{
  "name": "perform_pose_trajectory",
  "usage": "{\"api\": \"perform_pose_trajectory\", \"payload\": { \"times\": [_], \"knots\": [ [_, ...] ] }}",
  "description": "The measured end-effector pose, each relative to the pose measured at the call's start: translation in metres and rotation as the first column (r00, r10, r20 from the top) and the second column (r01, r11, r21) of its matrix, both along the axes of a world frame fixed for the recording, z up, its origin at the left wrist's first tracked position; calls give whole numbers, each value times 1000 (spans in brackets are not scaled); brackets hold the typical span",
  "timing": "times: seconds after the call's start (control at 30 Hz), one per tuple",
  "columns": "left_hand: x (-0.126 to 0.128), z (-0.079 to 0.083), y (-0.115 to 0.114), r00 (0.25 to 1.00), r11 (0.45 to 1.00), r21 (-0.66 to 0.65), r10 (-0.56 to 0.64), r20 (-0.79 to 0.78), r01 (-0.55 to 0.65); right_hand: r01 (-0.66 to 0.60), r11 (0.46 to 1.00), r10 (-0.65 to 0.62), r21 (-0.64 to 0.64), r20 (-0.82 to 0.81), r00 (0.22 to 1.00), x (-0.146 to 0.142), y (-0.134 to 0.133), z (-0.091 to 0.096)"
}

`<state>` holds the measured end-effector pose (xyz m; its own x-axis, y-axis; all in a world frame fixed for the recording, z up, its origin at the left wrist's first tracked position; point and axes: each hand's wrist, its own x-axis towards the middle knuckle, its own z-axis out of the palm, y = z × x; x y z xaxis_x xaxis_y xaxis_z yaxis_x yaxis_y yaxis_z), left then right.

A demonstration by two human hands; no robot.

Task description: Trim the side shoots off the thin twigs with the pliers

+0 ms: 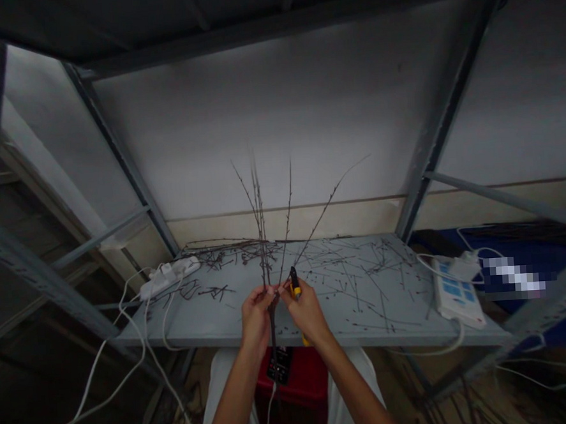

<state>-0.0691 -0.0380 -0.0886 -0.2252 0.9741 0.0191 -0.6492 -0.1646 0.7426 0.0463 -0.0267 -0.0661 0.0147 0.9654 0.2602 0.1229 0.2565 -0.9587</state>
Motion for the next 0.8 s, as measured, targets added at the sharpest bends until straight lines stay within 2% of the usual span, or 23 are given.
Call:
{"api": "perform_pose_trajectory", "payload": {
  "times": [0.13,0.37,0.67,0.8],
  "knots": [
    [-2,-2,3,1000,1000,-12,18,-20,-19,26,1000,-26,7,20,999,0,0,-1],
    [1,-4,1,1000,1000,-20,-17,-14,17,18,999,-18,29,-6,1000,-2,3,-1],
    [11,-10,-5,1000,999,-23,24,-16,-24,60,998,-60,-7,-90,994,-7,12,-6],
    [16,-14,-7,998,998,-32,63,2,-63,58,996,-68,-69,-150,986,-8,10,-8]
  ]
}}
